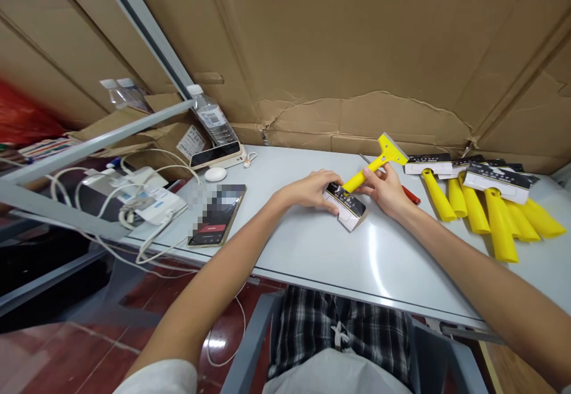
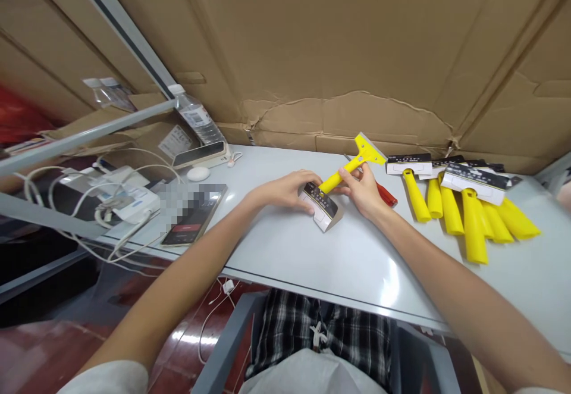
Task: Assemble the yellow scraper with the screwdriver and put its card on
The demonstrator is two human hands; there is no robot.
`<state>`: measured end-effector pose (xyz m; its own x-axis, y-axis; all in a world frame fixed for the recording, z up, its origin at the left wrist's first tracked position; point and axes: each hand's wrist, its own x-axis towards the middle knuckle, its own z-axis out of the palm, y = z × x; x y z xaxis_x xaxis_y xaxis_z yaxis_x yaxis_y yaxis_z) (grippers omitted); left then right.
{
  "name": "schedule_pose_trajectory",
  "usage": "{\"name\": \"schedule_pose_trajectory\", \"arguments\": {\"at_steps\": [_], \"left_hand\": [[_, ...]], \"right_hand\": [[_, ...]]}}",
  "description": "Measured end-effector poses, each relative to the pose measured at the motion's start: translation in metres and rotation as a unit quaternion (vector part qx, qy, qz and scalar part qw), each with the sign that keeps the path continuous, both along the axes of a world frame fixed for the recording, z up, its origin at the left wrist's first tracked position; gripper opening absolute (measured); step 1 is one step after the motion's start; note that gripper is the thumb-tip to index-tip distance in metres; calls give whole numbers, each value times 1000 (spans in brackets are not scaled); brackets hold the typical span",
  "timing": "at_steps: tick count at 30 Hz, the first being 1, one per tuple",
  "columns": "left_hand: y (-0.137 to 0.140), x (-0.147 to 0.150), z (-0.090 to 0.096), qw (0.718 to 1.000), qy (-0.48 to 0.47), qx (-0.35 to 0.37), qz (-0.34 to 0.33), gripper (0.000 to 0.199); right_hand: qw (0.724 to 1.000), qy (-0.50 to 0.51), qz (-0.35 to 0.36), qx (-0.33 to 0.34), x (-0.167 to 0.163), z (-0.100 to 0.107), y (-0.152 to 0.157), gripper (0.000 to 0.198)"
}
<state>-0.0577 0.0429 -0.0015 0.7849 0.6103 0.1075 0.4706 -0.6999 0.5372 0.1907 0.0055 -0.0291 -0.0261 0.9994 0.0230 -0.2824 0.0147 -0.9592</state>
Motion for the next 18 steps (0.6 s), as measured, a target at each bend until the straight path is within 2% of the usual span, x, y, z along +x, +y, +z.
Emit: {"name": "schedule_pose_trajectory", "arguments": {"at_steps": [3, 7, 11, 15, 18], "left_hand": [[0, 2, -1, 999, -34, -12, 40, 62], [0, 5, -2, 989, -104, 10, 105, 78], [-2, 10, -6, 976, -180, 11, 120, 80], [0, 16, -15, 960, -254, -53, 108, 77], [3, 19, -23, 940, -306, -125, 88, 84]], "right_hand": [[1000, 0, -4, -9, 0, 0, 0, 84], [1000, -8, -22, 5, 2, 1, 2, 85], [998, -33, -33, 31, 6, 2, 4, 83], [998, -50, -27, 36, 10, 1, 6, 84], [998, -56, -23, 32, 12, -2, 8, 87]]}}
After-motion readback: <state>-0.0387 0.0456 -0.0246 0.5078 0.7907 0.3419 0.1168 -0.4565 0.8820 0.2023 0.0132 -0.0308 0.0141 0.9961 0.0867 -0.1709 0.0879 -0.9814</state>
